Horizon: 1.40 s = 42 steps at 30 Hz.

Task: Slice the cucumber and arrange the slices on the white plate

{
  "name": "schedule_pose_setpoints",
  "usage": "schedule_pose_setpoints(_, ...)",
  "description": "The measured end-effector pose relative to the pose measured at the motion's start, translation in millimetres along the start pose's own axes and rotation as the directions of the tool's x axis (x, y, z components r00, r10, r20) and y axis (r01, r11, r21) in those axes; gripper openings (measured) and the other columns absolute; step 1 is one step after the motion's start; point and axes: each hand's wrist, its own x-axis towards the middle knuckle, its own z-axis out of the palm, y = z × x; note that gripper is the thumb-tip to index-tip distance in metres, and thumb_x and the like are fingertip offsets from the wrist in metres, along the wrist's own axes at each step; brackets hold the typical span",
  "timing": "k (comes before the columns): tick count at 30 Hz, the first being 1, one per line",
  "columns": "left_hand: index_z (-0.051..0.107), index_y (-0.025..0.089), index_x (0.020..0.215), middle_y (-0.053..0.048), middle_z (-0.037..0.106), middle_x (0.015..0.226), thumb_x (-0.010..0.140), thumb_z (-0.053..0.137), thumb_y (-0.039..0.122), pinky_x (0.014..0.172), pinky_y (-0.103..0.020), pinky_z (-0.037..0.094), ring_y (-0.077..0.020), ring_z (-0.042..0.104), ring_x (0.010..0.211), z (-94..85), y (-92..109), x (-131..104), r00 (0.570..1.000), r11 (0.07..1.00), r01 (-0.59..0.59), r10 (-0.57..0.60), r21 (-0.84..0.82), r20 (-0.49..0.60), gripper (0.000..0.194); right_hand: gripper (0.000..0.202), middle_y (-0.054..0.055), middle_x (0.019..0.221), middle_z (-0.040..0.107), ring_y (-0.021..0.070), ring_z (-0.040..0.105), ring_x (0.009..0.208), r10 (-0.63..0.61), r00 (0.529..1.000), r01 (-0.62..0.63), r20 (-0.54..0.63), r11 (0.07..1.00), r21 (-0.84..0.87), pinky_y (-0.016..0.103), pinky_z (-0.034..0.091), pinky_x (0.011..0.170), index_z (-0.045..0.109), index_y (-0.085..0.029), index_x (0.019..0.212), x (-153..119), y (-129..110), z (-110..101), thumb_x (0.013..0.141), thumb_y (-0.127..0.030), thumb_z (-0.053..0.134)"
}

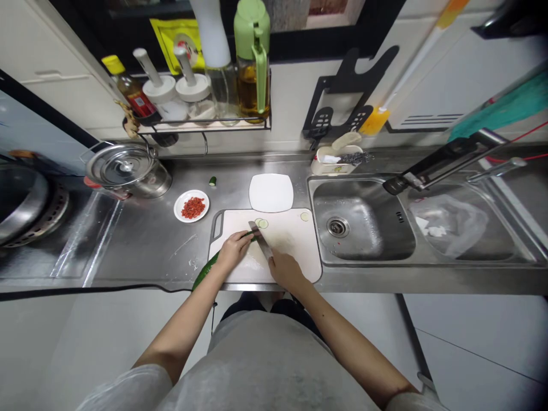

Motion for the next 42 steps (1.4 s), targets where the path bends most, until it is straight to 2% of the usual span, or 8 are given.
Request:
schedule_pose_setpoints(14, 0.068, 0.022, 0.113, -0.009, 0.066, 0.116, 0.093, 0.049, 0.025, 0.094, -0.037, 0.053, -0.0199, 0.061, 0.108, 0.4, 0.0, 0.2, 1.0, 1.0, -0.006, 0.005, 0.008, 0.022, 0.027, 0.035, 0.016, 0.103, 0.068, 0.0245, 0.063, 0.099, 0.032, 0.998, -0.032, 0.045, 0.999, -0.002, 0.029, 0.043, 0.079, 0.054, -0.01, 0.12, -7.7, -7.1, -4.5, 0.096, -0.02, 0.031)
schedule_pose_setpoints(28, 0.067, 0.023, 0.115, -0.009, 0.066, 0.117, 0.093, 0.048, 0.026, 0.093, -0.04, 0.054, -0.0202, 0.062, 0.107, 1.4, -2.8, -0.1, 0.999, 1.0, -0.022, 0.022, -0.011, 0.033, 0.029, 0.035, 0.017, 0.107, 0.067, 0.0251, 0.063, 0.1, 0.007, 0.998, -0.003, 0.062, 0.999, -0.054, 0.03, 0.044, 0.08, 0.054, -0.009, 0.121, -6.9, -7.8, -5.7, 0.095, -0.017, 0.032)
schedule_pose_setpoints(42, 0.067, 0.022, 0.113, -0.009, 0.066, 0.117, 0.093, 0.049, 0.024, 0.095, -0.04, 0.053, -0.0203, 0.061, 0.107, -0.6, 0.9, 1.1, 0.999, 1.0, -0.022, 0.022, -0.011, 0.035, 0.028, 0.035, 0.017, 0.106, 0.067, 0.0252, 0.063, 0.1, 0.009, 0.998, -0.006, 0.067, 0.999, -0.037, 0.031, 0.044, 0.081, 0.055, -0.009, 0.121, -4.4, -8.2, 0.1, 0.093, -0.016, 0.034)
